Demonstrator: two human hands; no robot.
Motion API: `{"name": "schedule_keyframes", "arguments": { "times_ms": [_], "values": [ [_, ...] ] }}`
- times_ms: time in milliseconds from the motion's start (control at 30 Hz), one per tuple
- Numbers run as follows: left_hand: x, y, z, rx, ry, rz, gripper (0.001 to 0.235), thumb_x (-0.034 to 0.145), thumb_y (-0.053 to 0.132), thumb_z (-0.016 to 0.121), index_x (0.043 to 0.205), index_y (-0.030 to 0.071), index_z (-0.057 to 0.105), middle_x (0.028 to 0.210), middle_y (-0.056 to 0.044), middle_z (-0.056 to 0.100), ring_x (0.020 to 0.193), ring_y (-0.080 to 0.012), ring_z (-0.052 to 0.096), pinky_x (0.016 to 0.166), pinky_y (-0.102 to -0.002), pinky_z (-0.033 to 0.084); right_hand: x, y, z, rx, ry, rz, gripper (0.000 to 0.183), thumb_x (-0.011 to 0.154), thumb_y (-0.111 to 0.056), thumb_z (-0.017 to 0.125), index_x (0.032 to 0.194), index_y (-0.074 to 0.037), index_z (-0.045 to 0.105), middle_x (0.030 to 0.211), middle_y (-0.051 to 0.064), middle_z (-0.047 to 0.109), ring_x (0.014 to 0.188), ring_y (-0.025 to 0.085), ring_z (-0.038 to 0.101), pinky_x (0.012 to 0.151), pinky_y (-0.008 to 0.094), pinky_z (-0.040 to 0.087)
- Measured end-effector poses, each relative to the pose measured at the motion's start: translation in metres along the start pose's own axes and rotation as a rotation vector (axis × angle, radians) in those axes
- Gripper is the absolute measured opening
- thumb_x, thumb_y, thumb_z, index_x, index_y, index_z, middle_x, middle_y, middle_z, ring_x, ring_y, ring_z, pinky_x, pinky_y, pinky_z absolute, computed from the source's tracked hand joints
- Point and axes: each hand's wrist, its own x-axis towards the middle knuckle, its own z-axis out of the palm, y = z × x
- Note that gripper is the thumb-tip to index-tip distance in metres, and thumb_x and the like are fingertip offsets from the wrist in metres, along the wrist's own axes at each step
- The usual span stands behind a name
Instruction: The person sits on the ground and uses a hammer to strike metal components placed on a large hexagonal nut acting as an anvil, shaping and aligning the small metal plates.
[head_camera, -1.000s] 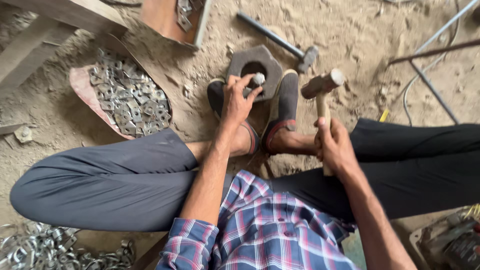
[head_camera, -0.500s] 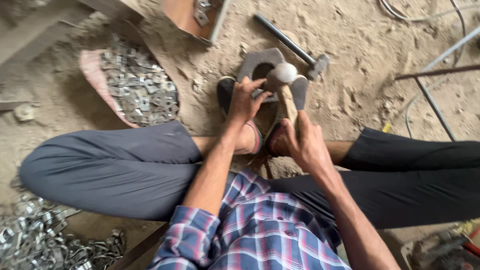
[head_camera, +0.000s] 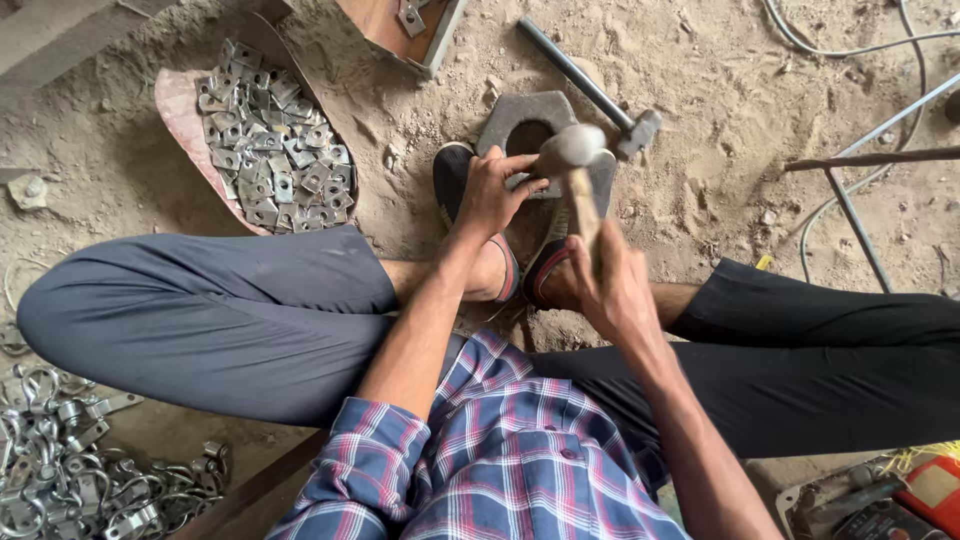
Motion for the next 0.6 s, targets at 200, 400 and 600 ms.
{"name": "schedule_keyframes", "arguments": {
  "times_ms": [200, 400, 600],
  "values": [
    [-0.010, 0.014, -0.009, 0.023, -0.012, 0.013, 0.036, 0.075, 0.020, 0.089, 0.110, 0.022, 0.083, 0.091, -0.012, 0.073, 0.086, -0.0246, 0.065, 0.082, -0.041, 0.053, -0.012, 0.015, -0.007, 0.157, -0.057, 0.300, 0.035, 0.107, -0.038, 0.044, 0.120, -0.008, 0.058, 0.065, 0.008, 0.063, 0.046, 0.015, 0.055, 0.039, 0.035, 0.046],
    [-0.003, 0.066, -0.047, -0.738, 0.108, -0.096, 0.028, 0.094, 0.018, 0.081, 0.121, 0.020, 0.076, 0.116, -0.009, 0.080, 0.107, -0.0164, 0.077, 0.095, -0.031, 0.064, -0.018, 0.048, -0.027, 0.272, 0.051, 0.401, 0.043, 0.107, -0.043, 0.050, 0.104, 0.000, 0.054, 0.064, 0.003, 0.053, 0.047, 0.012, 0.050, 0.040, 0.030, 0.041],
    [-0.020, 0.068, -0.051, -0.195, -0.118, -0.228, 0.033, 0.074, 0.008, 0.085, 0.107, 0.010, 0.079, 0.101, -0.009, 0.080, 0.088, -0.0162, 0.078, 0.077, -0.030, 0.062, -0.018, 0.090, -0.022, 0.507, 0.122, 0.560, 0.042, 0.107, -0.044, 0.047, 0.111, -0.003, 0.055, 0.068, 0.000, 0.050, 0.049, 0.009, 0.045, 0.042, 0.027, 0.041]
  ]
}}
